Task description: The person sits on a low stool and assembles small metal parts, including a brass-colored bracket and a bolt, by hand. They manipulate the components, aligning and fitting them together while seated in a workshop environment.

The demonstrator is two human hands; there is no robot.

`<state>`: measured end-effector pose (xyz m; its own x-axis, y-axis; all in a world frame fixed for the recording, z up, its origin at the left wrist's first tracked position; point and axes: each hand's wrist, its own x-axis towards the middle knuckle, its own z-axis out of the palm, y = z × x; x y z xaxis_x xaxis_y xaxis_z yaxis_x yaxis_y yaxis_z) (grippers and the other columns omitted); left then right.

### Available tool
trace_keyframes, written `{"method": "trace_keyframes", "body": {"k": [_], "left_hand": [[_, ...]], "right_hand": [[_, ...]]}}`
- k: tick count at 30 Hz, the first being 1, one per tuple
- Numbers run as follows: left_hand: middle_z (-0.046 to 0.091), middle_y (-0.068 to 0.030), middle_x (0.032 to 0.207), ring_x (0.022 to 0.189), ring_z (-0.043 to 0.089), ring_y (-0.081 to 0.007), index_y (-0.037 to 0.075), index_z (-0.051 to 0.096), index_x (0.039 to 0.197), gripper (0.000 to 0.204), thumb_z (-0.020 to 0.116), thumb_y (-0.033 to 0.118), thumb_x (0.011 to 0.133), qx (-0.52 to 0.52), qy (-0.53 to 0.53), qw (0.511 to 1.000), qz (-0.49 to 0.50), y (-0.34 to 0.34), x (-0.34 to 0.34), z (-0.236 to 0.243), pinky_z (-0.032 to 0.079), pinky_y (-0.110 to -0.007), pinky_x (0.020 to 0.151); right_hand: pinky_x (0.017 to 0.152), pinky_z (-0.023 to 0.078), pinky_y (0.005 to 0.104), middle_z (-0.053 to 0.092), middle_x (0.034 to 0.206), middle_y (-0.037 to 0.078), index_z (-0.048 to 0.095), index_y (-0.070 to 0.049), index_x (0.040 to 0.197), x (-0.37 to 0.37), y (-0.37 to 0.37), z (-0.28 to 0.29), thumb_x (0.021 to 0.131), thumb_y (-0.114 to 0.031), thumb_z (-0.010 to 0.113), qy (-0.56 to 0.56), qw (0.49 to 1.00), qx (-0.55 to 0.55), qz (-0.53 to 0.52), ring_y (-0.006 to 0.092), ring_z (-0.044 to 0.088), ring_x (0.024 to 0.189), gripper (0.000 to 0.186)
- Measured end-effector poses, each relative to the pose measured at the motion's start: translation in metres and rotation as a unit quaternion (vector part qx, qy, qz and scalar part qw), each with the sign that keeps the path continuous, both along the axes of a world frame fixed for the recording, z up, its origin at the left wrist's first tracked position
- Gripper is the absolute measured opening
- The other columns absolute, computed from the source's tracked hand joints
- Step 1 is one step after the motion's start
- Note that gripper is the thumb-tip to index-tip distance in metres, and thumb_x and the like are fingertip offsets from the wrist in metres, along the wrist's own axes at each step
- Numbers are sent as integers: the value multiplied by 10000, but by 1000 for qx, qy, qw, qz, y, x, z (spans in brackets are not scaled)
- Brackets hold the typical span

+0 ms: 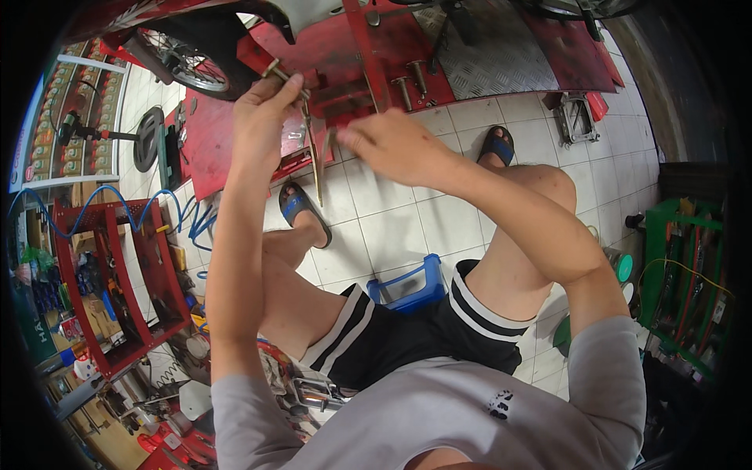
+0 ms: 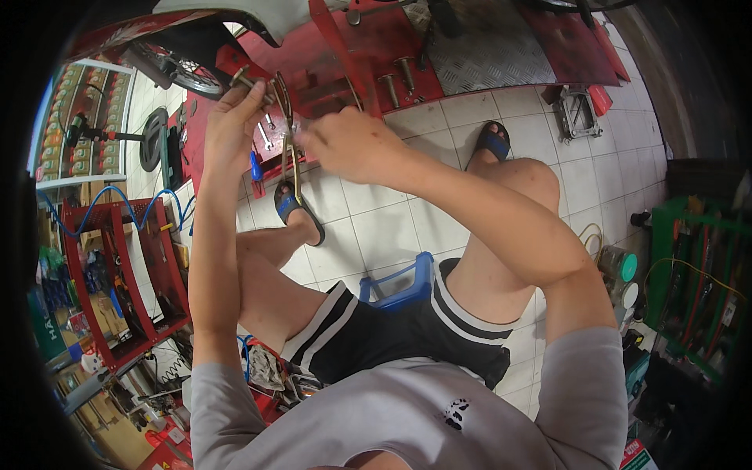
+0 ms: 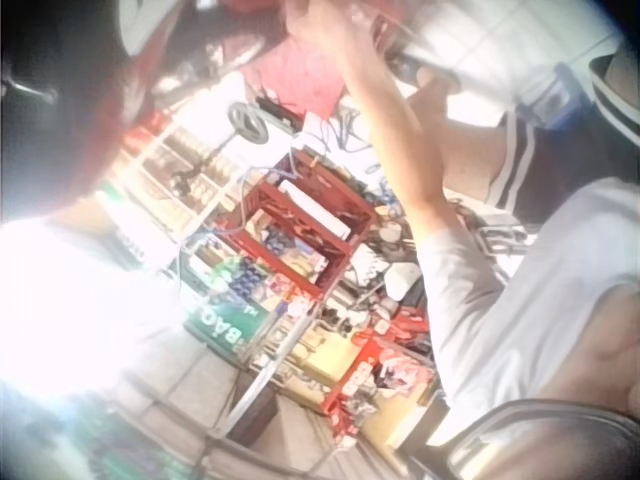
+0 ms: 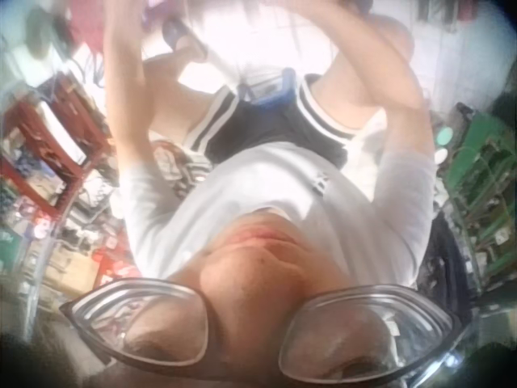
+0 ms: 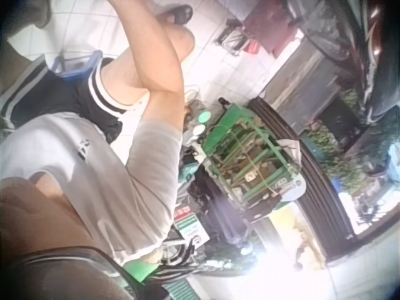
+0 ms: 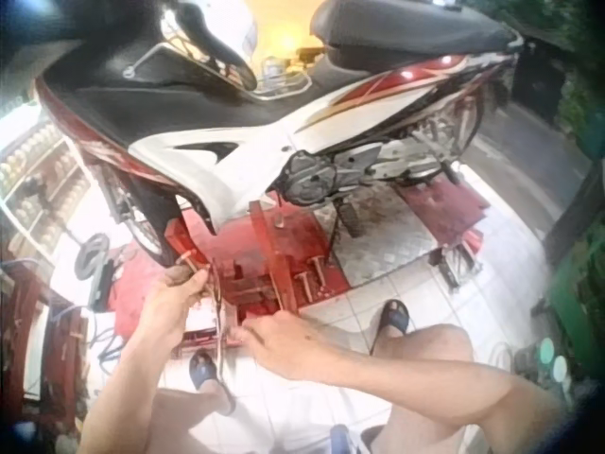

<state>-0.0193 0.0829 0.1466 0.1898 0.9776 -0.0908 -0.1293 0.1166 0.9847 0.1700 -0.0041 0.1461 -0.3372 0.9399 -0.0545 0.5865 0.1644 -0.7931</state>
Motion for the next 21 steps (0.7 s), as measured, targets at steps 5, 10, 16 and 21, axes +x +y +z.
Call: {"method": "trace_keyframes", "body": {"k": [5, 10, 16, 21], "left_hand": [[682, -84, 902, 777, 643, -132, -49, 623, 1090, 239, 635, 70, 883, -16, 147, 968, -205, -25, 32, -20, 485, -244, 667], [666, -87, 928, 819, 654, -164, -5, 621, 1042, 186, 623, 111, 897, -165, 157, 918, -325, -10, 124, -72, 507, -274, 684], [697, -86, 831, 703, 672, -170, 15, 664, 926, 95, 642, 87, 868, -241, 227, 911, -246, 46, 255, -183, 507, -320, 574], [683, -62, 686, 593, 654, -141, 22, 700, 865, 158, 675, 169, 813, -134, 405, 888, -170, 121, 250, -290, 485, -304, 462]], "right_hand": [[780, 509, 456, 668, 833, 202, 696, -6, 876, 10, -28, 10, 921, -448, 509, -229, 930, -86, 276, 382, 644, 828, 482], [752, 526, 420, 699, 899, 147, 725, -31, 916, 17, -41, -4, 872, -427, 580, -305, 870, -169, 347, 316, 671, 867, 424], [736, 529, 375, 706, 964, 113, 744, -103, 943, 37, -32, 3, 776, -256, 628, -277, 904, -132, 296, 261, 678, 900, 255], [757, 532, 433, 659, 1165, 77, 680, -156, 1155, 11, -22, -7, 720, -202, 738, -353, 855, -214, 315, 270, 649, 1009, 441]]}}
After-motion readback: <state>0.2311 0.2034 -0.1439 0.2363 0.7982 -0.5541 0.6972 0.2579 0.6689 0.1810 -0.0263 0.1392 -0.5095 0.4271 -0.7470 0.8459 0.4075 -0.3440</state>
